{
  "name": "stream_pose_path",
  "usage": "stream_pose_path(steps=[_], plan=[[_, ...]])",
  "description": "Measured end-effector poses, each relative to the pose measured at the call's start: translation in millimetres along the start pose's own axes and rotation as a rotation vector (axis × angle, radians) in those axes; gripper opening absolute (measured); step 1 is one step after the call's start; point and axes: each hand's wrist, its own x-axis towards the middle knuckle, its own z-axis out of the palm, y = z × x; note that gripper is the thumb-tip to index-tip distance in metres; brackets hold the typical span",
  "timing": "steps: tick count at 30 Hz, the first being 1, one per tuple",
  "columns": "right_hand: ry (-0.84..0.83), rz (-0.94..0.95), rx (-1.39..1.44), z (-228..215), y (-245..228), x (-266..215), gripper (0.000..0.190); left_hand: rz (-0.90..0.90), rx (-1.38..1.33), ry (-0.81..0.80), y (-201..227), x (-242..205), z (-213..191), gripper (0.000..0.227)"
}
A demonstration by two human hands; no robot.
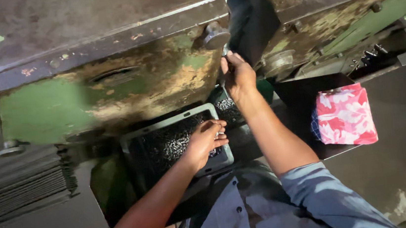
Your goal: The person operates a green industrial machine by turning a knob with the right hand while holding a tray of small metal parts with the left hand. The person briefly uses a caliper to measure a part before resuming operation of the machine.
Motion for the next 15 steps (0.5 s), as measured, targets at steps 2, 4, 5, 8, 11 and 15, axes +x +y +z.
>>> stream_pose_path(steps=[2,4,5,8,11,15], plan=[[0.024,0.011,0.041,3.2,1.2,2.2,0.011,-0.013,-0.035,-0.017,2.1,-4.4,5.0,0.025],[0.037,-0.012,0.063,5.6,3.2,5.8,0.012,-0.023,-0.057,-0.029,2.7,-8.3,8.3,0.025],[0.038,-0.041,0.064,5.8,4.2,8.8,0.013,-0.028,-0.062,-0.032,1.6,-10.0,9.5,0.025],[-0.104,-0.108,0.08,-0.8,7.0,20.5,0.014,-0.043,-0.031,-0.053,-5.7,-10.9,7.7,0.025],[-0.17,-0.059,0.083,-5.7,17.0,32.0,0.009,-0.064,-0.016,-0.06,-12.6,-9.7,0.4,0.025],[-0.011,-0.034,0.112,-0.7,25.2,42.1,0.012,-0.054,-0.03,-0.071,-10.3,-7.6,-3.1,0.026]])
